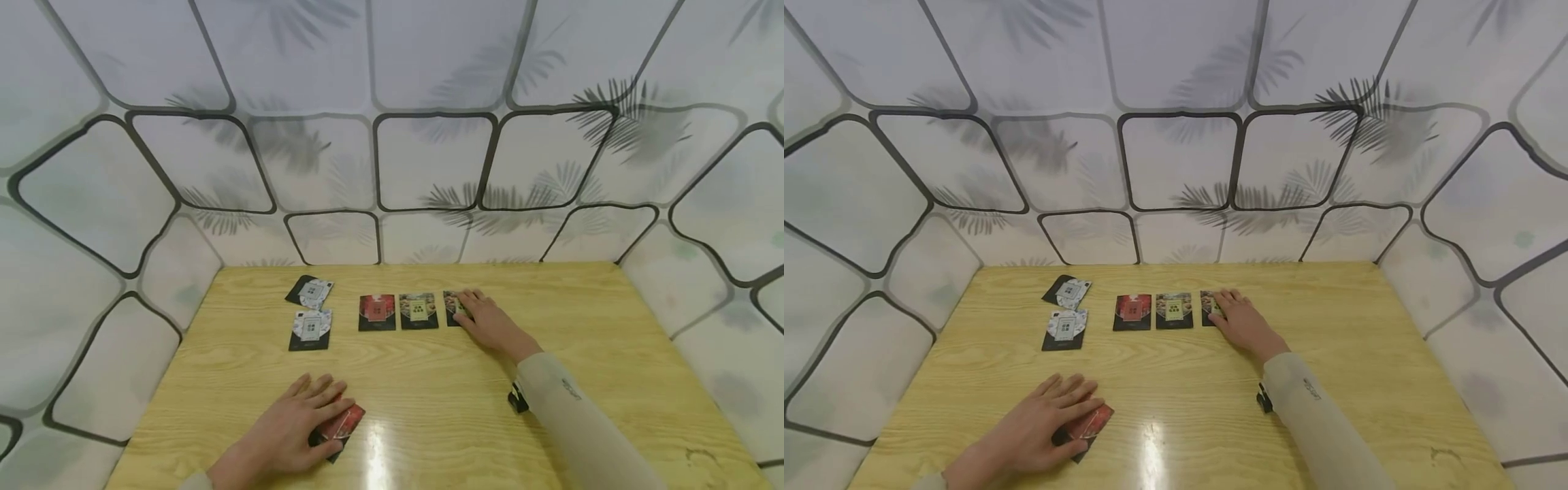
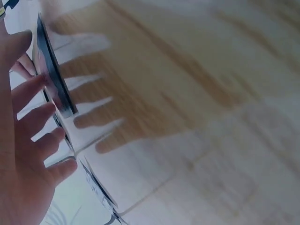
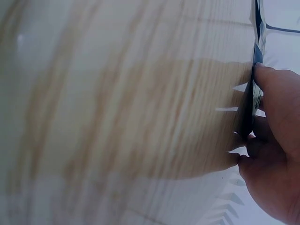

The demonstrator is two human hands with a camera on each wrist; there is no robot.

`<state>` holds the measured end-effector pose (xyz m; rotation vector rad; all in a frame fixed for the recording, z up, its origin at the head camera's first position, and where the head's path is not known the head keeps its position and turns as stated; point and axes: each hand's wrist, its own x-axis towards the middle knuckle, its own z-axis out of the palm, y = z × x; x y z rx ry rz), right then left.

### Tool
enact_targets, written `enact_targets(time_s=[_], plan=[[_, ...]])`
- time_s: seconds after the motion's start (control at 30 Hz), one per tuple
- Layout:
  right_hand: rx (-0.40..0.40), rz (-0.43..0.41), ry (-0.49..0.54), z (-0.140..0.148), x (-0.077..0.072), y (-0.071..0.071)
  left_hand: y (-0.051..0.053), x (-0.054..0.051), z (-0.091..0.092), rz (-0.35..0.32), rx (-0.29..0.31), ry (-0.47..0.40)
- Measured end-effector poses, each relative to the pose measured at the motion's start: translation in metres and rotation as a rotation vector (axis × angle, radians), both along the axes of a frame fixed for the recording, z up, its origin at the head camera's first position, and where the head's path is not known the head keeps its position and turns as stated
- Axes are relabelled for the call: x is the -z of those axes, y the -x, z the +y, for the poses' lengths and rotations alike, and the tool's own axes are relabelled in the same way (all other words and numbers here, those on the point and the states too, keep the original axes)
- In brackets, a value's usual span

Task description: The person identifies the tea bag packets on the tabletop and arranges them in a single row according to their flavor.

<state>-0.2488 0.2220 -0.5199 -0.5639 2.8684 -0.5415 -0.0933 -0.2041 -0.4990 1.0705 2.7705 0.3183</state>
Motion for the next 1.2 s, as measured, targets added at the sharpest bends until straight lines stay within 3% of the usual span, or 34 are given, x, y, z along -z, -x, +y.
enact_targets(time_s=[0.13,0.4,0.83,1.07,1.2], plan=[[-0.005,-0.003,0.006,-0.002,-0.003,0.000,0.001,-0.001,0.004,-0.015,-0.009,0.006],[-0.005,-0.001,0.005,-0.004,-0.006,0.000,0.006,0.000,0.018,-0.026,-0.118,-0.005],[0.006,-0.007,-0.009,-0.001,-0.006,0.001,0.009,0.000,0.011,-0.037,-0.075,-0.046],[0.000,-0.011,-0.011,-0.001,-0.003,0.001,0.013,0.002,0.016,-0.056,-0.146,-0.026],[0.001,-0.018,-0.009,0.000,-0.001,0.000,0.017,0.002,0.019,-0.043,-0.143,-0.016]])
